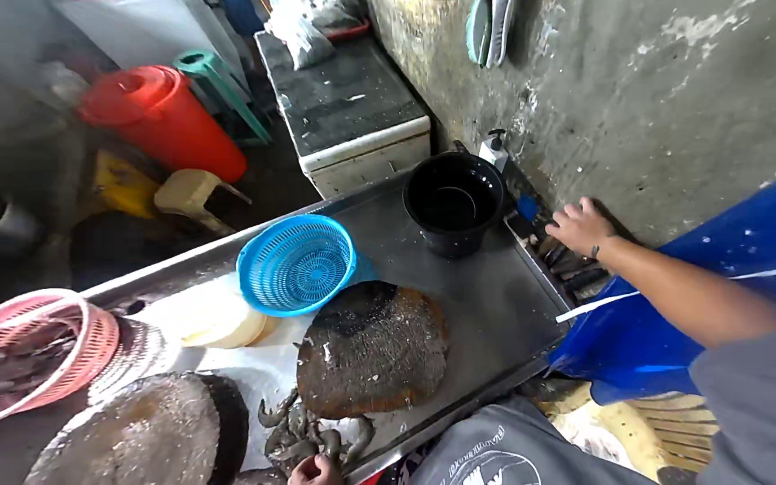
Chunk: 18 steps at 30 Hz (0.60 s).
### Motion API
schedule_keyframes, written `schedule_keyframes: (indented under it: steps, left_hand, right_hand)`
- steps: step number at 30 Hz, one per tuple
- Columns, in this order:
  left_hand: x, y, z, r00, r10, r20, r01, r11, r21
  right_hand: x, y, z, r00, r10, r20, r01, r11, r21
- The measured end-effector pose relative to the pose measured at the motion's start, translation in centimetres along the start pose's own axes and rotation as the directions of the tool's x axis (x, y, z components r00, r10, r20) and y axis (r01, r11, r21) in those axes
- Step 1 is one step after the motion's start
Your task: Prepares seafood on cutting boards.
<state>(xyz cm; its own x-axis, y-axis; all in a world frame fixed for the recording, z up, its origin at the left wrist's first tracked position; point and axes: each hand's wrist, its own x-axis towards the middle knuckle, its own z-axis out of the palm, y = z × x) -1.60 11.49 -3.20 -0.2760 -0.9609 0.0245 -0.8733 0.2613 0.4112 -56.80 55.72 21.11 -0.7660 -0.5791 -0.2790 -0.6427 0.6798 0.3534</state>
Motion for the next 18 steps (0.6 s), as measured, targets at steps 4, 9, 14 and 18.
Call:
schedule_keyframes:
  steps: [4, 9, 14, 18]
  left_hand:
    - [-0.5, 0.6, -0.4, 1.000, -0.020, 0.016, 0.020, 1.000, -0.017]
    - [-0.6, 1.1, -1.0, 1.000, -0.028, 0.007, 0.029, 0.998, -0.049]
    - [-0.4, 1.3, -1.1, 1.000, -0.003, -0.009, 0.003, 0.998, -0.061]
    - [-0.3, 1.5, -0.8, 1.000, -0.015, 0.017, 0.015, 0.999, -0.028]
  right_hand:
    - [3.4, -0.4, -1.9, 0.975, 0.218, 0.044, -0.223, 0.961, 0.164]
    - [2.5, -1.7, -3.4, 0.940, 0.341, 0.006, -0.308, 0.842, 0.443]
    - [-2.1, -5.0, 4.8, 0.951, 0.128, 0.280, -0.159, 0.983, 0.091]
    - [-0.9, -5.0, 8.1, 0.915, 0.186, 0.358, -0.168, 0.982, -0.080]
